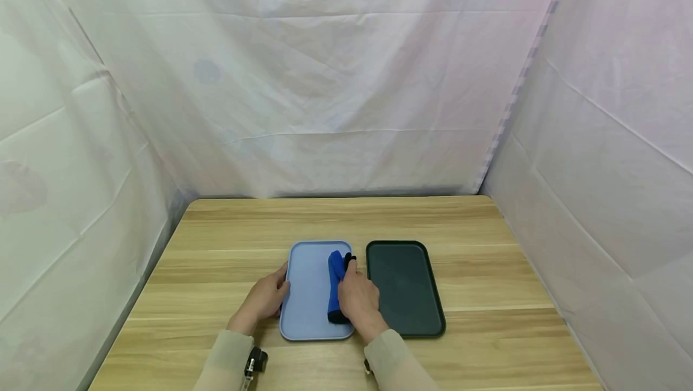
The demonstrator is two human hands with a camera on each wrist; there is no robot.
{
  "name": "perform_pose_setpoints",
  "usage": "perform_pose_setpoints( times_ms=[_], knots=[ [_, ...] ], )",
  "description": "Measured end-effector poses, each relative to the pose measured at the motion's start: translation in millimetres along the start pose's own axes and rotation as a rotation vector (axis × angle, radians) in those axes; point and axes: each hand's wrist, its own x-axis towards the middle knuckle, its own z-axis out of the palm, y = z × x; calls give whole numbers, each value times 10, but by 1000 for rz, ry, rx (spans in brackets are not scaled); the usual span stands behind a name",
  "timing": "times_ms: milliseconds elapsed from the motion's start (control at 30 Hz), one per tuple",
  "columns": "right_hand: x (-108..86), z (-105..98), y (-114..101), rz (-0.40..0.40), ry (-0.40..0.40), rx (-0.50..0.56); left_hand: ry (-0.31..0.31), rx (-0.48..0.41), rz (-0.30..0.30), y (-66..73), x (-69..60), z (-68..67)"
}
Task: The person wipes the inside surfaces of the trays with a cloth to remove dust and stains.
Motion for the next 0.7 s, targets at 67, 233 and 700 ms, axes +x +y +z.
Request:
perform_pose_setpoints(
  times_ms=[67, 233, 700],
  knots=[
    [26, 1, -7, 9, -4, 1, 0, -2, 0, -5, 8, 3],
    [96, 4, -30, 27, -14, -3, -4, -7, -2, -8, 8, -1],
    [259, -27, -80, 40, -31, 17, -14, -12, -13, 2, -15, -12]
  ],
)
